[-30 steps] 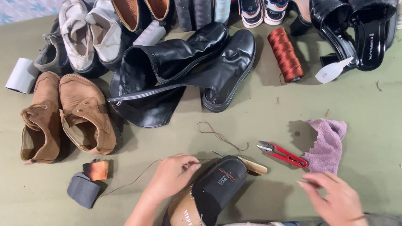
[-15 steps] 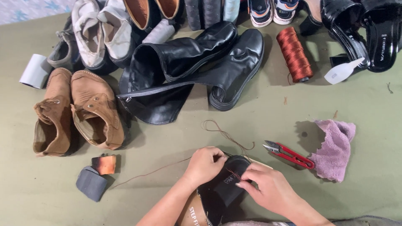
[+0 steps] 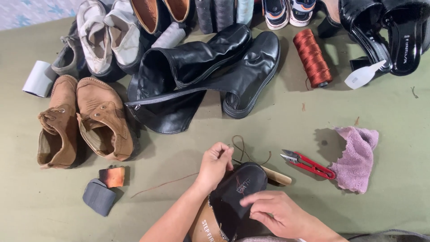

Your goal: The person uses a stitching awl to puncture holes in the sole of a black shoe and pulls a brown thread through the holes to sew it. The person works at a table surrounded by various other shoes and spools of thread.

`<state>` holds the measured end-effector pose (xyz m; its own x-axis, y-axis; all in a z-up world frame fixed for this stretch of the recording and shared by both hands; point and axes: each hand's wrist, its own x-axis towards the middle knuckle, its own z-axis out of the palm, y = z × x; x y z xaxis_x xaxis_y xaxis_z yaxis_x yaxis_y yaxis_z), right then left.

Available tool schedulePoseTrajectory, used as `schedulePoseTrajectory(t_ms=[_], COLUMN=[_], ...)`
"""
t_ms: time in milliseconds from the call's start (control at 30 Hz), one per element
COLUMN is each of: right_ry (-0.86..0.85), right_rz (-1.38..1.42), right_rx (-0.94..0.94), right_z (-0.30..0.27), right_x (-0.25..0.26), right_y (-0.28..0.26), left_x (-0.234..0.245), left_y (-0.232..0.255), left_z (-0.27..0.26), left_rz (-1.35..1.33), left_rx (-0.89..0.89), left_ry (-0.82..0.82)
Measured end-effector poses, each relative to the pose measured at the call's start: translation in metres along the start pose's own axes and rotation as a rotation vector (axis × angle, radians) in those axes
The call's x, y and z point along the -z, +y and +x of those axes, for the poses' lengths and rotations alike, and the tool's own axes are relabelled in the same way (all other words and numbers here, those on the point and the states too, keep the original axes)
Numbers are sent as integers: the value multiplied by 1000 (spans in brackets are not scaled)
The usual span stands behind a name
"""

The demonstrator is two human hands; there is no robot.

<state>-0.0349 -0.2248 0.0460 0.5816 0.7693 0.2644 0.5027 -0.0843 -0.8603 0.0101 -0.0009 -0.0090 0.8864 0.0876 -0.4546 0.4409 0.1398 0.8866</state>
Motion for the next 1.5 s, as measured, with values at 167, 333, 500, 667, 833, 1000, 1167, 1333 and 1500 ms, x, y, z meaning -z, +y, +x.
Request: schedulePoseTrajectory(t_ms=[167, 333, 500, 667, 833, 1000, 1167, 1333, 1500], right_ry=[14, 19, 62, 145, 308, 335, 285, 249, 185], right_rz=[-14, -32, -33, -244, -216, -148, -81, -68, -34], right_rx=[-63, -72, -39, 28, 9, 17, -18, 31, 69], right_z=[-6, -5, -5, 1, 9, 12, 6, 9, 16], right_x=[-14, -13, -14, 0, 3, 0, -9, -13, -12], right_y=[11, 8, 6, -3, 2, 4, 16, 15, 15], left_x=[12, 27, 49, 35, 25, 8, 2, -2, -1], left_y=[16, 60, 65, 88, 66, 50, 23, 1, -4], left_z=[15, 22, 20, -37, -36, -28, -17, -9, -2], left_rz=[-198, -189, 218, 1181, 1033, 759, 339, -66, -315], left_rx=[-241, -386, -201, 120, 73, 54, 54, 44, 81], left_ry=[195, 383, 378, -41, -275, -288, -186, -153, -132])
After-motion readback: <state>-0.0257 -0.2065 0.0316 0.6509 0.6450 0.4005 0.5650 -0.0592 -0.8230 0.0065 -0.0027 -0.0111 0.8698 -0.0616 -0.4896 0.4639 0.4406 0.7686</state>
